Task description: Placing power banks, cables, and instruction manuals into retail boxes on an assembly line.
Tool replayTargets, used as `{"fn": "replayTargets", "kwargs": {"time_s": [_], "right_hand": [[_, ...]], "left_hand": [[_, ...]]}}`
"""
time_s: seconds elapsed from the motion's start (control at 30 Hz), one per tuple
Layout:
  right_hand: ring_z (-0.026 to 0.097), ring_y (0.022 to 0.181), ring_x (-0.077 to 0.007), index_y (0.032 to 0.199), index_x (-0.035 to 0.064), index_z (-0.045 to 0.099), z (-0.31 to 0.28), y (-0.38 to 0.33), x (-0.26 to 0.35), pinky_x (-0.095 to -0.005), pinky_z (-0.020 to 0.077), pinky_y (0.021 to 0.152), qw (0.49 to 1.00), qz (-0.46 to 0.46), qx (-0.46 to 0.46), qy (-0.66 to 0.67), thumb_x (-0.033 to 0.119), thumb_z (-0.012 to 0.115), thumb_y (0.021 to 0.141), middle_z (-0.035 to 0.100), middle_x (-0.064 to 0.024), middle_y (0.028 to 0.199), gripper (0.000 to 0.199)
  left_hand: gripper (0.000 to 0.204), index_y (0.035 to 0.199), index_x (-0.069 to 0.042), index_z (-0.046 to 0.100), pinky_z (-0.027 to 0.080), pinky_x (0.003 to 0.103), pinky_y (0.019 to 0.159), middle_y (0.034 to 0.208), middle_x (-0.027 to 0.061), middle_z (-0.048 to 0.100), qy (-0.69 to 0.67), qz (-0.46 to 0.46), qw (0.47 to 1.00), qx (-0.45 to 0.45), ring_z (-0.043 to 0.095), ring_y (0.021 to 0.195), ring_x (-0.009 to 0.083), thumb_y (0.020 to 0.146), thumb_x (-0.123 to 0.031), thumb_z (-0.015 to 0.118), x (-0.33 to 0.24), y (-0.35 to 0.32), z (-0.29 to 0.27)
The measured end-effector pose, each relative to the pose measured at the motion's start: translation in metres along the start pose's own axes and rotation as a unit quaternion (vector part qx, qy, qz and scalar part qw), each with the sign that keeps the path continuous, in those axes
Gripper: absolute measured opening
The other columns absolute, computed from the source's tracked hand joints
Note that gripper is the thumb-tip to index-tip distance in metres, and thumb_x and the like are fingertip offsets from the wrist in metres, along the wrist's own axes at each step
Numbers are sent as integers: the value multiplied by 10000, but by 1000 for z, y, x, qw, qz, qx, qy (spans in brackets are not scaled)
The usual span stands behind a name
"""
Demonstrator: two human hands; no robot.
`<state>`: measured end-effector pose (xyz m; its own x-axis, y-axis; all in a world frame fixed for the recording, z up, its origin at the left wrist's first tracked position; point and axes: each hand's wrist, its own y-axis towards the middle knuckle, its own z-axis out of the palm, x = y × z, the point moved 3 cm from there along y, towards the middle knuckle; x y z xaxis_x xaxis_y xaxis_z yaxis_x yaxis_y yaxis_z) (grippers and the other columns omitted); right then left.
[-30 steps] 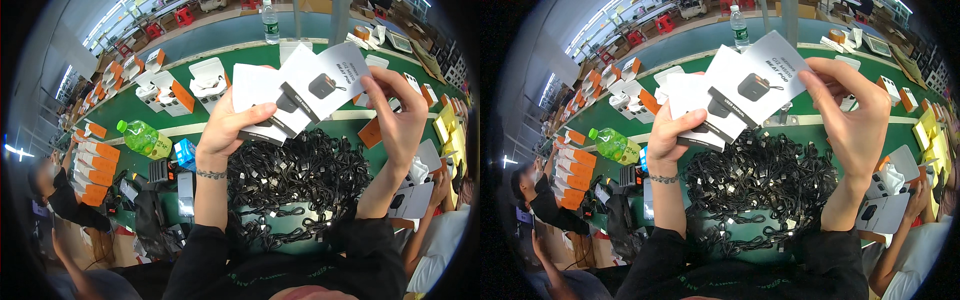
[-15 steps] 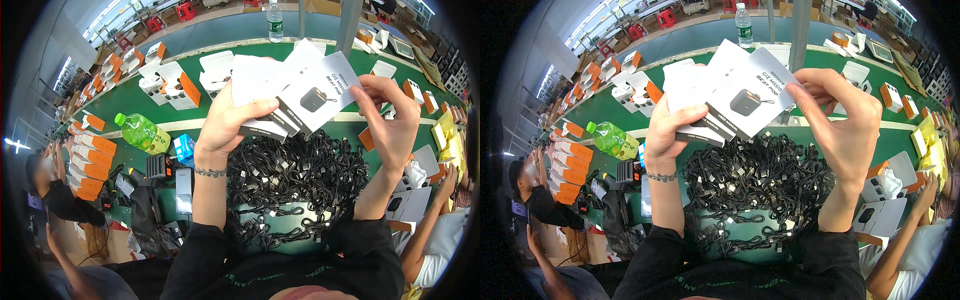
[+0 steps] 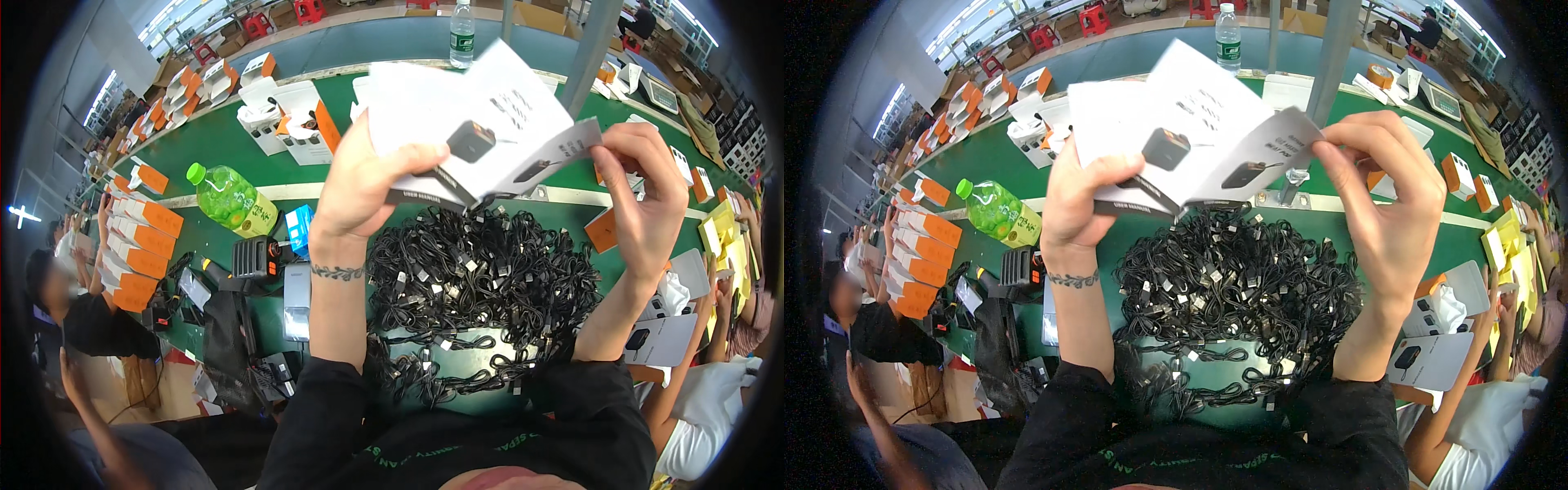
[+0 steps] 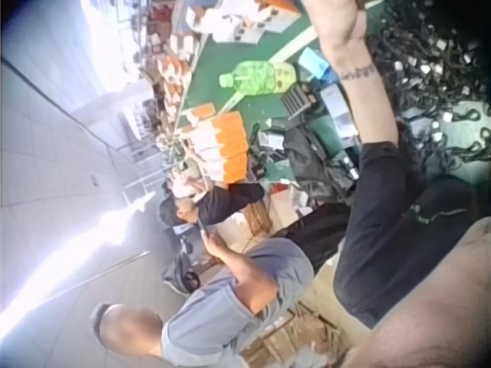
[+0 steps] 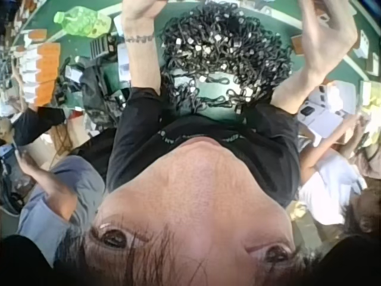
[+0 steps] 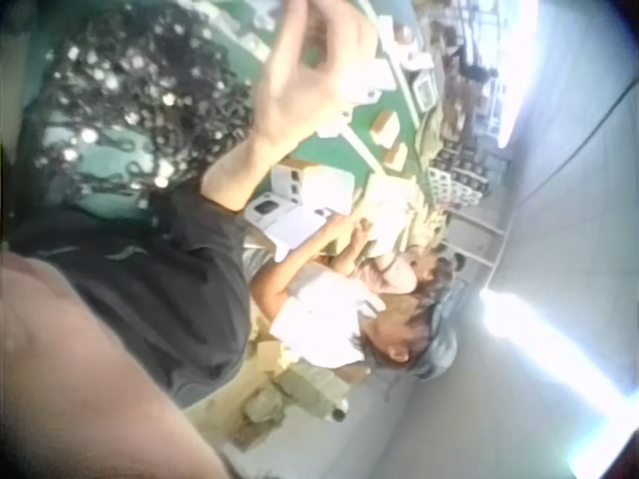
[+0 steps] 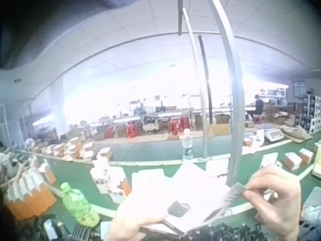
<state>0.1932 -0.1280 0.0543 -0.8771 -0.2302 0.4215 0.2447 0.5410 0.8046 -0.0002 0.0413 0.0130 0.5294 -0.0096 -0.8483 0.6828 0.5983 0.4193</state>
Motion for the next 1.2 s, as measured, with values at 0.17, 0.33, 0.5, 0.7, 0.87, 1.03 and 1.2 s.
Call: {"fn": "replayTargets", "kwargs": {"time_s": [0.17,0.33,0.5,0.7,0.87,1.03,1.2], "right_hand": [[654,762,-108,1002,-49,680,9,-4,-13,-226,504,697,998,56,1,40,-18,673,874,690,-46,886,132],[718,812,-154,982,-25,677,48,2,-33,-248,554,712,991,103,21,83,13,665,897,703,-68,884,94],[707,763,-236,943,71,708,130,60,-34,-314,557,683,990,-98,47,-86,122,664,857,705,-80,897,109],[679,786,-321,882,127,702,230,86,-74,-430,546,686,914,-218,171,-297,183,596,869,709,-71,907,120],[685,776,-337,853,114,710,262,79,-91,-438,549,675,882,-212,282,-312,136,614,813,700,-129,798,106],[691,718,-342,786,68,708,282,60,-100,-428,549,636,847,-275,301,-340,131,633,739,693,-158,769,109],[686,747,-309,854,60,713,236,34,-61,-404,549,692,881,-333,213,-261,113,632,794,678,-113,769,114]], "left_hand": [[262,1101,-6,589,534,392,882,1040,94,642,-151,50,974,-162,638,953,200,850,-51,646,-25,-3,-38],[304,1144,52,514,508,505,975,1131,187,596,-282,143,922,-225,607,1066,326,880,-69,606,-51,-15,-73],[364,1236,49,470,489,539,1007,1217,235,553,-355,164,885,-252,556,1158,374,891,-22,561,-56,-23,-93],[429,1303,59,438,466,568,1026,1282,270,514,-385,183,892,-150,520,1198,414,888,13,540,-61,-26,-98],[414,1272,79,444,441,580,1045,1259,276,528,-401,165,897,-82,522,1187,433,879,6,553,-66,-31,-117],[443,1291,71,440,433,579,1054,1264,281,527,-349,172,910,-146,512,1196,465,870,13,564,-65,-30,-123],[354,1205,68,479,436,572,1053,1218,249,557,-304,187,917,-178,536,1189,412,875,3,588,-63,-30,-142]]}}
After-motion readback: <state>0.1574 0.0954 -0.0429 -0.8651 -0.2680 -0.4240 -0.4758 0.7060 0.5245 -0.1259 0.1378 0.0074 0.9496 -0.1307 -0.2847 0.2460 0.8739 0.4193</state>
